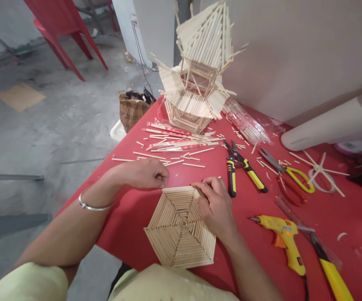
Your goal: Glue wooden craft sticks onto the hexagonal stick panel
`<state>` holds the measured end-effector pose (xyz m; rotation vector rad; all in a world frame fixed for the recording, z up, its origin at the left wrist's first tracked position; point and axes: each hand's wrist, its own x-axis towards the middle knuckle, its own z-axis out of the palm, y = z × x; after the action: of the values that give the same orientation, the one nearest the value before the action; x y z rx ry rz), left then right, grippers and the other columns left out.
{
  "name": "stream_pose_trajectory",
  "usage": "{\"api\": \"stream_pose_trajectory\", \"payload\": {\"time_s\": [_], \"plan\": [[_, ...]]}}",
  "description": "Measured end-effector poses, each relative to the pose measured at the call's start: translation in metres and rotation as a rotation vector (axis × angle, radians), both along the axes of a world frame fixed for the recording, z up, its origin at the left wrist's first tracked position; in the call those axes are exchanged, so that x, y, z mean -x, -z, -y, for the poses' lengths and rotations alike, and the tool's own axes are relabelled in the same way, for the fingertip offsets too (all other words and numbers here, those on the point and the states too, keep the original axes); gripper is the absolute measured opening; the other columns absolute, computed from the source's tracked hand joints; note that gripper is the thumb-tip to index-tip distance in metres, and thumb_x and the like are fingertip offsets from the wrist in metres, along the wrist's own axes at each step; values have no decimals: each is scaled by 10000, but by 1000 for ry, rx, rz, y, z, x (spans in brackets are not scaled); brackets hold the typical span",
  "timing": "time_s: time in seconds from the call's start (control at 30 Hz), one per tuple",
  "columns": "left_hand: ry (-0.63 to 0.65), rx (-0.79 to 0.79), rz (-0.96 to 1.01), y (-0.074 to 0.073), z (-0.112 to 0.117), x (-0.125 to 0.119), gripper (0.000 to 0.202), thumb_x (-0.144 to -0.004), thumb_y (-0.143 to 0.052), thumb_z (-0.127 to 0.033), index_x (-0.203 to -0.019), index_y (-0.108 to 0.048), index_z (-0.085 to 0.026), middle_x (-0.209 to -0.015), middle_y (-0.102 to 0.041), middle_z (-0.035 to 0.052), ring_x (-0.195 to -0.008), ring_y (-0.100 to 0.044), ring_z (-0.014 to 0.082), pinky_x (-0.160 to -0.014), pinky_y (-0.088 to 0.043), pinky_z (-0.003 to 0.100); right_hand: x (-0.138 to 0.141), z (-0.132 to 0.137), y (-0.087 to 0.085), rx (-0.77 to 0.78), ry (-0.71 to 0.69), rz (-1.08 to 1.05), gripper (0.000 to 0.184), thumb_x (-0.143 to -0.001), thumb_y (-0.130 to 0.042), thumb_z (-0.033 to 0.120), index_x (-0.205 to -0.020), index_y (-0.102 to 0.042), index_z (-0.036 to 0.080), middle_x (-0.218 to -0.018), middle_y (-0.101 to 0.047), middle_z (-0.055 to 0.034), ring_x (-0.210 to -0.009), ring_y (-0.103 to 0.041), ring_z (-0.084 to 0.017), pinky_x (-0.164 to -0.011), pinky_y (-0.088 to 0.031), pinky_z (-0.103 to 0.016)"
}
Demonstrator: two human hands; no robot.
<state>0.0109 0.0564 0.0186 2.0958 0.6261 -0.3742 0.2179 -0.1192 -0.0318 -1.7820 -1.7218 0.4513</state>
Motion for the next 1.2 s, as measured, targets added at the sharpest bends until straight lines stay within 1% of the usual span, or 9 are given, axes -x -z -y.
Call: {"api": "stream_pose_trajectory", "payload": {"time_s": [0.17, 0.4, 0.67, 0.83, 1.07, 1.2], "plan": [[-11, -1, -11, 1, 1, 0, 175, -711, -538, -140, -735, -706, -185, -705, -674, -16, -609, -535, 103, -584, -361, 217, 0, 0, 0, 11, 6, 17, 388, -841, -452, 94, -1092, -716, 226, -974, -538, -63, -981, -509, -234, -912, -433, -429], [-12, -9, -25, 1, 2, -1, 177, -722, -535, -150, -739, -707, -191, -704, -673, -18, -626, -556, 109, -583, -362, 217, 1, 0, 0, 15, 10, 16, 386, -846, -451, 98, -1095, -718, 223, -978, -536, -65, -978, -513, -231, -899, -438, -418], [-29, -17, -14, 1, 3, -1, 177, -694, -532, -135, -704, -700, -189, -687, -666, -16, -611, -549, 111, -567, -348, 220, 0, 0, 2, 6, 6, 26, 382, -833, -457, 94, -1084, -711, 230, -974, -534, -64, -978, -510, -234, -880, -440, -417], [-13, -36, -25, 3, 4, -1, 199, -702, -523, -132, -725, -710, -196, -692, -676, -15, -619, -552, 110, -575, -349, 226, 0, 0, 0, 6, 4, 26, 372, -838, -450, 91, -1069, -715, 213, -968, -532, -70, -973, -507, -238, -858, -442, -417], [0, -47, -42, 1, 3, -2, 189, -711, -527, -120, -715, -699, -198, -692, -671, -24, -623, -558, 106, -571, -358, 215, 0, 0, 0, 4, 5, 13, 380, -834, -455, 96, -1068, -715, 243, -971, -535, -58, -970, -516, -230, -893, -443, -424], [-3, -36, -28, 0, 2, -2, 187, -724, -533, -113, -731, -704, -189, -712, -682, -19, -627, -555, 103, -587, -366, 212, 0, 0, 0, 7, -1, 10, 393, -830, -457, 93, -1086, -719, 237, -972, -534, -61, -978, -513, -231, -885, -444, -415]]}}
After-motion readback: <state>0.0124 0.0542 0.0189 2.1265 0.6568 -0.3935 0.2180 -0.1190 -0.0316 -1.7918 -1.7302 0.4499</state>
